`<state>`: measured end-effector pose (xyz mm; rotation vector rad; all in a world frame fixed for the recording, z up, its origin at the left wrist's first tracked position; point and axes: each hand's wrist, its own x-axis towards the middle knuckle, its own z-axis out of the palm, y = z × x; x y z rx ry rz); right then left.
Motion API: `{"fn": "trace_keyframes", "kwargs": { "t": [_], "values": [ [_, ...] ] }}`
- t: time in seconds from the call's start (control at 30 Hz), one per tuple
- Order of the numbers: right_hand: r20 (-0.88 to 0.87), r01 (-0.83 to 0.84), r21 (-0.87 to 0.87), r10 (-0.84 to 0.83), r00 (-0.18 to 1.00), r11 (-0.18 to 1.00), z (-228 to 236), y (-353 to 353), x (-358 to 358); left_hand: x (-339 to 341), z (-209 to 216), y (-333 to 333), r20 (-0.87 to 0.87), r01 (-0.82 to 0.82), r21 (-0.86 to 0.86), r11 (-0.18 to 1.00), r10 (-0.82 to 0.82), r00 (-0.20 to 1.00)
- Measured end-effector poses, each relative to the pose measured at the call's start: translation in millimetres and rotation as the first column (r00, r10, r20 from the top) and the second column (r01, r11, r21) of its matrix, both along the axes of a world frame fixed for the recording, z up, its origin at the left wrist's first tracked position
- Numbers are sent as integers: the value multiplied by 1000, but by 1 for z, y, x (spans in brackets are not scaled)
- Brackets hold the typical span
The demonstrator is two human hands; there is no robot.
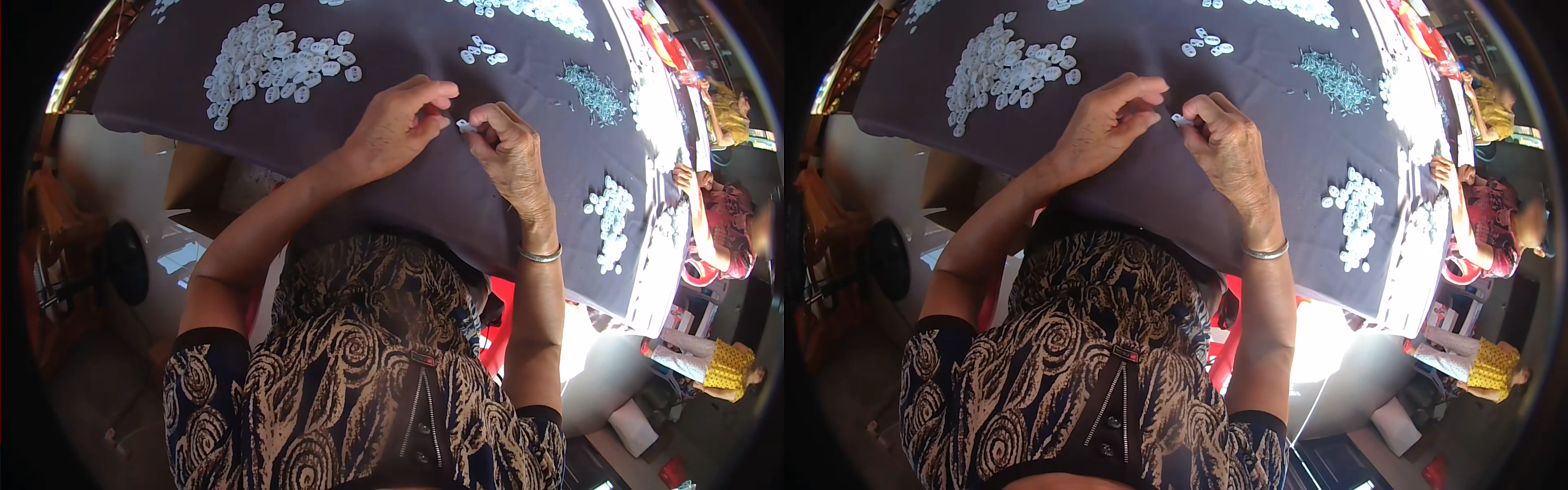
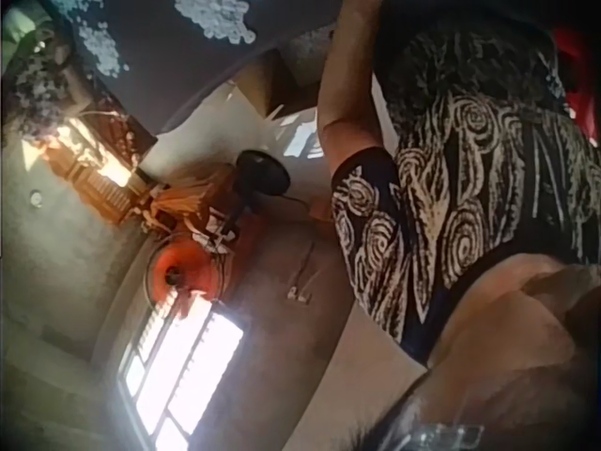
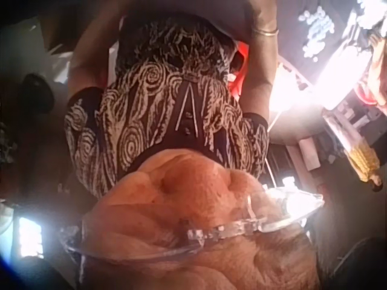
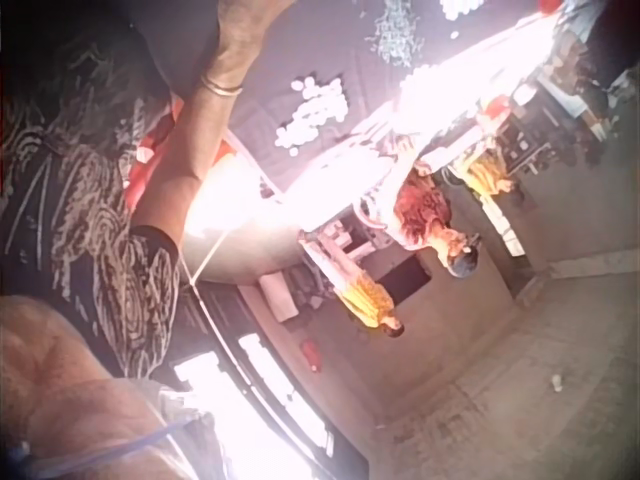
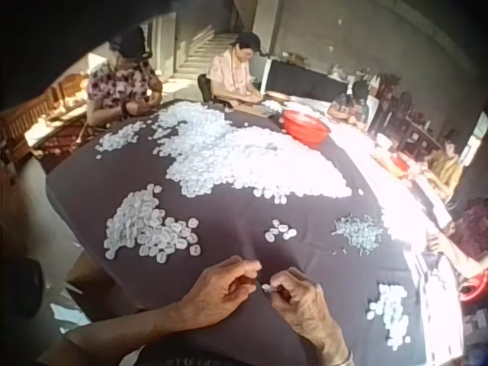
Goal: Manually assembling small plastic connectors by inserting pins and beads using a needle tool.
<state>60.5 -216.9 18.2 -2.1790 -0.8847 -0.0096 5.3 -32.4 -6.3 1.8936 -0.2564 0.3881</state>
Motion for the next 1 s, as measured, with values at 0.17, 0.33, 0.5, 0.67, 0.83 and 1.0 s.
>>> {"fn": "trace_keyframes", "kwargs": {
  "t": [0.17,0.33,0.5,0.67,0.83,1.0],
  "values": [
    [-164,-26,177,55,985,984,-6,3,-1,10,0,-3,-33,75,17,997,-74,997],
    [-263,4,177,43,964,984,-2,4,1,13,-4,2,-102,133,-59,989,-139,985],
    [-234,4,127,27,972,992,0,0,12,9,7,6,-204,7,-354,935,-85,975],
    [-148,94,153,-72,986,984,7,4,11,5,4,5,-179,-20,-414,910,-59,982],
    [-221,31,252,26,975,967,7,9,-4,2,6,-1,-147,5,-414,910,-72,987],
    [-307,67,313,34,951,947,4,11,-11,0,6,-5,-80,28,-366,930,-62,995]
  ]
}}
